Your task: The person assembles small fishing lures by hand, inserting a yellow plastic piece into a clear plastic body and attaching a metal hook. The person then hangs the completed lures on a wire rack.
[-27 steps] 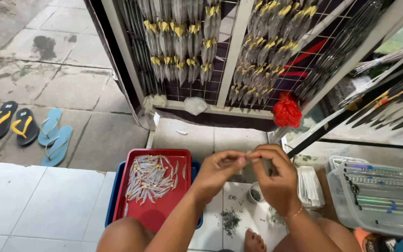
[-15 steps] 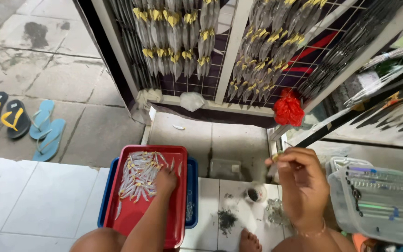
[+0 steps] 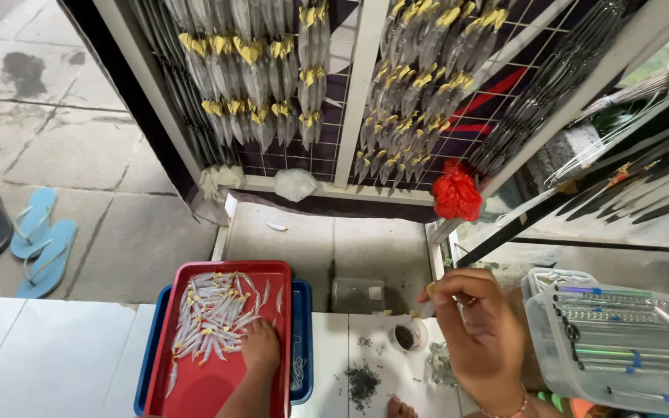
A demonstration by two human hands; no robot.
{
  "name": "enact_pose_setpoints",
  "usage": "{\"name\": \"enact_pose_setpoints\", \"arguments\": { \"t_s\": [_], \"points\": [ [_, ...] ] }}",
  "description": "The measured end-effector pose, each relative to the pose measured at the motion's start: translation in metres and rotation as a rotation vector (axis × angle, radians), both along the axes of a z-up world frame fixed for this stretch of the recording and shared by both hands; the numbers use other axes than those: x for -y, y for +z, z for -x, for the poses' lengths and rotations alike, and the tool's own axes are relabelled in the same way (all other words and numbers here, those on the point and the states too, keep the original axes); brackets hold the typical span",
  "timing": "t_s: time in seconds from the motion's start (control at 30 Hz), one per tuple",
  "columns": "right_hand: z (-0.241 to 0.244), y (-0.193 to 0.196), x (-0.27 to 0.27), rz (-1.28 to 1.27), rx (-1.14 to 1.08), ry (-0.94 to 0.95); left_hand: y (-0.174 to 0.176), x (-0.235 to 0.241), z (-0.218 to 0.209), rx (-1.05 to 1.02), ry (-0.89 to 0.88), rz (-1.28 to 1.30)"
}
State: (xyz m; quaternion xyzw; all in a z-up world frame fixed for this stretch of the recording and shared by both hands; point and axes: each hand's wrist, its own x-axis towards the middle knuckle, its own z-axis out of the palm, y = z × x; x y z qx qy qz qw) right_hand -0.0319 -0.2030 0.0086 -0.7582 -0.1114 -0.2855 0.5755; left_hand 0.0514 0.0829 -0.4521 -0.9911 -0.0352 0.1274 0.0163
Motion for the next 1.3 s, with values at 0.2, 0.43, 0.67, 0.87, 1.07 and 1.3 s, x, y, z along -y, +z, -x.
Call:
{"name": "enact_pose_setpoints", "arguments": {
  "t_s": [0.2, 0.43, 0.67, 0.87, 1.07, 1.3],
  "points": [
    [-0.002, 0.0, -0.003, 0.114, 0.002, -0.027, 0.013, 0.002, 0.026, -0.171, 0.215, 0.175],
    [0.001, 0.007, -0.018, 0.095, -0.01, -0.087, 0.202, 0.049, -0.004, 0.339, 0.664, 1.314],
    [0.001, 0.012, -0.023, 0.098, 0.068, -0.045, 0.431, 0.082, 0.016, 0.171, 0.265, 1.889],
    [-0.002, -0.001, -0.032, 0.107, 0.201, 0.022, 0.467, 0.075, 0.054, 0.119, -0.066, 1.917],
    [0.003, -0.014, -0.046, 0.087, 0.124, 0.104, 0.448, 0.072, 0.062, 0.13, 0.038, 2.047],
    [0.003, -0.02, -0.051, -0.041, 0.11, 0.166, 0.452, 0.072, 0.06, 0.185, 0.098, 2.029]
  ]
}}
